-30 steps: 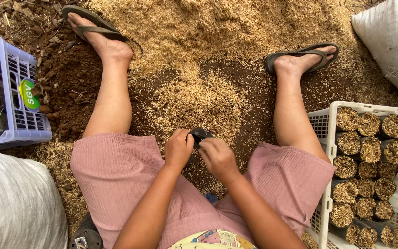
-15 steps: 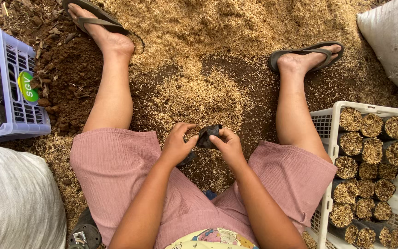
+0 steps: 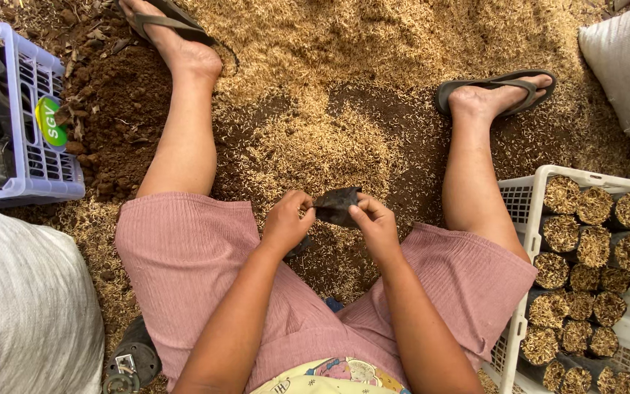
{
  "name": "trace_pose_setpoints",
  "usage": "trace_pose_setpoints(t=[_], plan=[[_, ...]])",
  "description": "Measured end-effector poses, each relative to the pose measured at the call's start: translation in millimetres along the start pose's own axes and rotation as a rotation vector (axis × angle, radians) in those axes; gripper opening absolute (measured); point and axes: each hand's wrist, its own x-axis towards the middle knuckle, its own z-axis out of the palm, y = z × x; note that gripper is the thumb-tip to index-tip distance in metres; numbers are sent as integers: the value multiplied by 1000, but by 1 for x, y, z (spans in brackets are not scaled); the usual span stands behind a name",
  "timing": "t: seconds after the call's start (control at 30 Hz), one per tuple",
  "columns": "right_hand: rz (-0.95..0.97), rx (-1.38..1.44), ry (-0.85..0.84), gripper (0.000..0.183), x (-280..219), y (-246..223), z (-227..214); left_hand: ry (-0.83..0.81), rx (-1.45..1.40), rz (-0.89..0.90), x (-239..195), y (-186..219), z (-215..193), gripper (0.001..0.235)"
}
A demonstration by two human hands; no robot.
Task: The person sits on the ground and fills small black plastic pots with a mixture of soil and sawdust. They scoop the mixture by hand, pack it into the pots, and place the filled pots into a white crate.
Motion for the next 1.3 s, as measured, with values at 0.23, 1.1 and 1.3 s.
trace_pose_setpoints(t=[0.23, 1.1, 1.3], plan=[[46, -394, -32, 11, -6, -6, 9, 52, -178, -233, 5, -9, 2, 13], [69, -387, -78, 28, -4, 39, 3, 58, -58, 14, 3, -8, 32, 17], [97, -314, -66, 32, -2, 37, 2, 91, -190, -13, 3, 3, 20, 12]])
